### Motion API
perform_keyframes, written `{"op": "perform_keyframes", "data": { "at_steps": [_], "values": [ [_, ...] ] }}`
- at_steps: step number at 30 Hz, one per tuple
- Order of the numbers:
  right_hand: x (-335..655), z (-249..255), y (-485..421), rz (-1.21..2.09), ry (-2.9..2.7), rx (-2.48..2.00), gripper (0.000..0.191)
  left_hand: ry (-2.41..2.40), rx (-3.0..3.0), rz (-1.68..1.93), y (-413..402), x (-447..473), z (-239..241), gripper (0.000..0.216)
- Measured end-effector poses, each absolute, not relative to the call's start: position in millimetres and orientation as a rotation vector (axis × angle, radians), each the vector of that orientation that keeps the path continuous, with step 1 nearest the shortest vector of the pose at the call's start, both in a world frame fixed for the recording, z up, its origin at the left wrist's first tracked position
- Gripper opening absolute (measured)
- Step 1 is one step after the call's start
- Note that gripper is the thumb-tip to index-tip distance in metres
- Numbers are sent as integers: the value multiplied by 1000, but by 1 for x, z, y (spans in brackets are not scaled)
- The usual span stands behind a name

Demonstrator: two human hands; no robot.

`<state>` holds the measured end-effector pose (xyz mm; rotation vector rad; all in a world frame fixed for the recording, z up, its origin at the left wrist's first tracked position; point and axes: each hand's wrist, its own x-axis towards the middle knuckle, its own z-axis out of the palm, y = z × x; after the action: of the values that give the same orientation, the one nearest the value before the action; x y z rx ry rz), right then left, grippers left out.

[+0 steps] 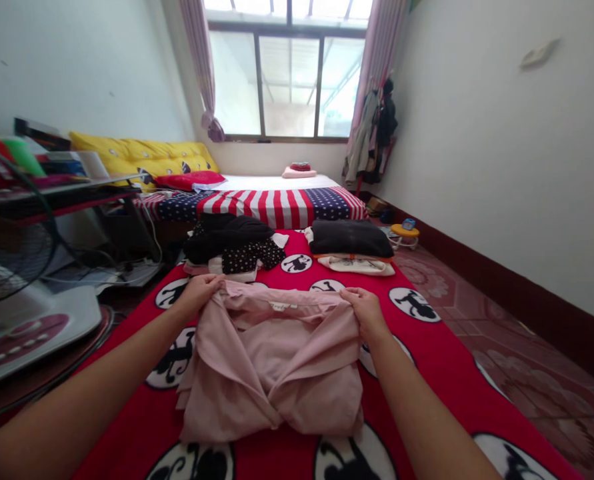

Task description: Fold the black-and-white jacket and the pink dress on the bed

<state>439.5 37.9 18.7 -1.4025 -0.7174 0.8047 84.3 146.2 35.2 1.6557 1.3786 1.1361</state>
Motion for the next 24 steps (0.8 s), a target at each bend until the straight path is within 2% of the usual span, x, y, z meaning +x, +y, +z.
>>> {"op": "perform_keyframes", "data": {
  "at_steps": [5, 11, 13, 17, 22, 24],
  "values": [
    [441, -1, 48, 806, -754, -1486, 25, 1431, 1595, 1036, 148, 92, 13, 43],
    [439, 19, 39, 958, -926, -1523, 33, 1273, 1602, 785, 139, 86, 37, 41],
    [436, 29, 38, 893, -944, -1473, 37, 1220, 1640, 897, 137, 85, 45, 40],
    [425, 35, 45, 539, -984, -1425, 40, 1398, 1877, 1249, 136, 88, 44, 29],
    [419, 36, 43, 573, -1128, -1465, 31, 1517, 2064, 1308, 125, 86, 43, 19],
    [422, 40, 35, 449, -1177, -1426, 21, 1442, 2091, 1443, 118, 80, 47, 13]
  ]
}}
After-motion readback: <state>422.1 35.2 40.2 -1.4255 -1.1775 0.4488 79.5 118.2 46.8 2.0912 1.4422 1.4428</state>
